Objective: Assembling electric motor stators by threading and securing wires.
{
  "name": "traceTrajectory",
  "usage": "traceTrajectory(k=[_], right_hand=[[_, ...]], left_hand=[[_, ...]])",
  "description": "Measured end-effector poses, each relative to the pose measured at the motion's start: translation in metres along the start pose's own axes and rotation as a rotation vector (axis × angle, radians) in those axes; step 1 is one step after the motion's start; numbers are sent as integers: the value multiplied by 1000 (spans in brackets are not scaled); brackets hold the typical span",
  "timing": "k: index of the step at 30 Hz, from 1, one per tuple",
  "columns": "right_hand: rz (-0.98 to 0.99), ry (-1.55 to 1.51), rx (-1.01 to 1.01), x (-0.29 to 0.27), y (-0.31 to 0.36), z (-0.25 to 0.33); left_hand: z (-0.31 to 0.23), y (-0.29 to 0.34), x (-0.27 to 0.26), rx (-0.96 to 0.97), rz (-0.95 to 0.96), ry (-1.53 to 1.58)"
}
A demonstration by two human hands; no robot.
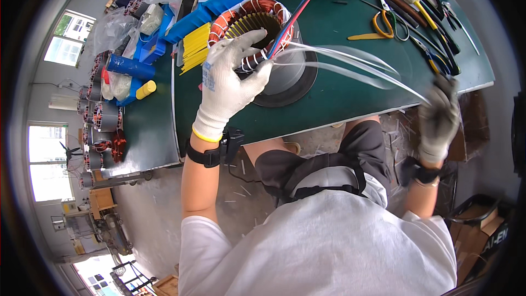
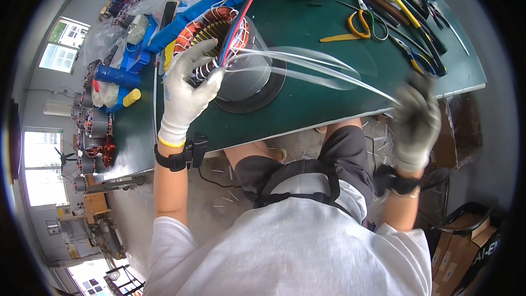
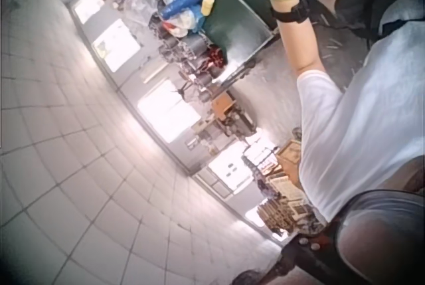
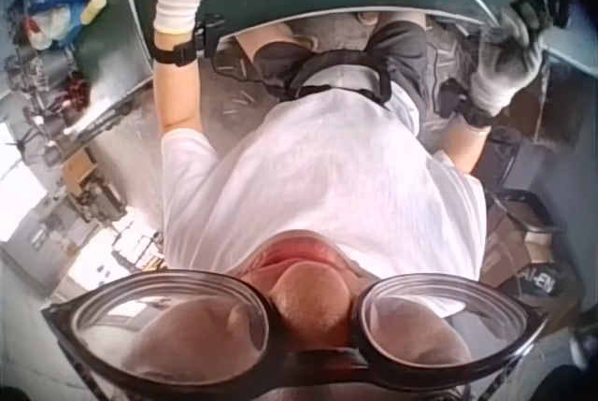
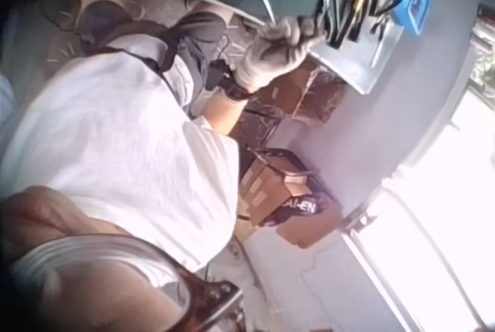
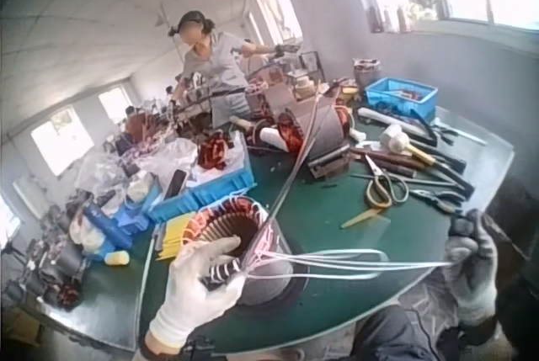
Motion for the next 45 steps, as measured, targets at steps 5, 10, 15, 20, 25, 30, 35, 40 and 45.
traceTrajectory(k=[5, 10, 15, 20, 25, 30, 35, 40, 45], right_hand=[[-713, 1295, -172, -123, 66, 168], [-697, 1673, -58, -139, 71, 151], [-91, 1309, 168, 49, -2, -77], [130, 728, 643, 92, -2, -176], [873, 1190, -254, 142, -17, -149], [634, 373, 629, 145, -60, -187], [520, 646, 418, 83, -4, -169], [590, 800, 526, 153, -22, -144], [625, 785, 281, 93, 6, -166]], left_hand=[[4, -3, -2, 73, -21, -55], [4, -6, -2, 127, -28, -47], [-1, -9, -2, 73, -5, -7], [-2, -11, -6, 108, 75, -67], [8, -7, -6, 184, 50, -44], [26, 2, 4, 303, -115, -133], [10, -16, 4, 375, -93, -112], [23, -5, 1, 387, -94, -154], [15, -5, -6, 378, -22, -104]])
Point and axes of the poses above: each hand's wrist, its own y-axis away from the middle knuckle, its own x-axis out of the palm, z = x × y, the point moved 1 cm from there along -y, towards the middle knuckle, and after that the axes turned 7 degrees about -y, right-handed, at the moved point
